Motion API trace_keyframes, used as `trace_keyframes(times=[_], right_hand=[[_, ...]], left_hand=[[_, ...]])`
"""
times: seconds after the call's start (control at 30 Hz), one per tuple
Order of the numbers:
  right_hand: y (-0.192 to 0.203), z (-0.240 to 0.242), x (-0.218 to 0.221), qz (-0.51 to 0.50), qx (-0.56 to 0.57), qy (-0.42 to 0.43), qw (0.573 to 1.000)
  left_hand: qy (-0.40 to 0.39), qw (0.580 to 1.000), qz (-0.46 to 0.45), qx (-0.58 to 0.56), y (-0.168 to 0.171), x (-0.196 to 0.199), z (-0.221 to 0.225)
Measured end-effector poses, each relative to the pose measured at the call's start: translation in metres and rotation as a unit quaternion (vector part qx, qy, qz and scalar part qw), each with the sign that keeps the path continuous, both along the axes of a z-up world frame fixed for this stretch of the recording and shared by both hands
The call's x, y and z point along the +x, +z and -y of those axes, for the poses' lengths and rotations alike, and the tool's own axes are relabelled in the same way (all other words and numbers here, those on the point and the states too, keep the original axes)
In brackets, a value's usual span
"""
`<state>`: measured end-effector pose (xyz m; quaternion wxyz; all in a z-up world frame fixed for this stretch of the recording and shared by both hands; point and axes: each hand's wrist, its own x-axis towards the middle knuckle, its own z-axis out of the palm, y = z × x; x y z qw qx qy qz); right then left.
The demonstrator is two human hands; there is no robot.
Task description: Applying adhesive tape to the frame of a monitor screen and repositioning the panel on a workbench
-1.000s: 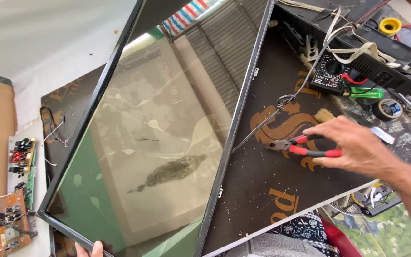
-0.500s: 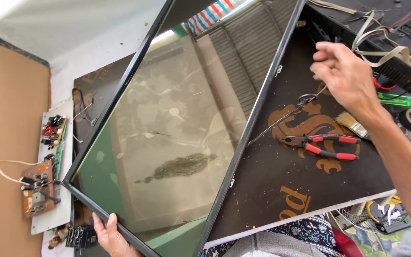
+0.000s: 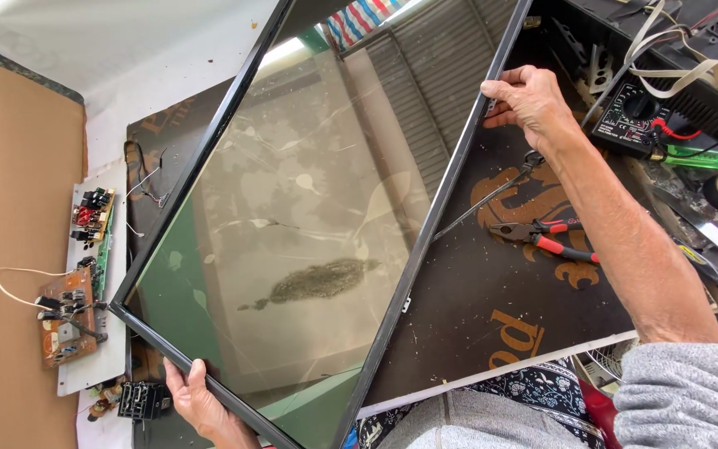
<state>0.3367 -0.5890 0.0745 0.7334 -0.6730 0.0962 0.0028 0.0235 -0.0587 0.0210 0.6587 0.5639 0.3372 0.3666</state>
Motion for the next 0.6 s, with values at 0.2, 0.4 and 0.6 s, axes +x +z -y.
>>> trace_keyframes(times=[0.2, 0.4, 0.6], right_hand=[[0.017, -0.003, -0.016, -0.015, 0.023, 0.024, 0.999], [-0.020, 0.001, -0.002, 0.022, 0.106, -0.016, 0.994], [0.032, 0.007, -0.063, 0.309, -0.315, -0.084, 0.893]], left_hand=[[0.001, 1.000, -0.008, 0.024, -0.001, 0.001, -0.002], [-0.006, 0.999, -0.023, 0.049, -0.007, 0.000, -0.009], [0.007, 0.998, -0.031, 0.059, -0.010, 0.002, -0.014]])
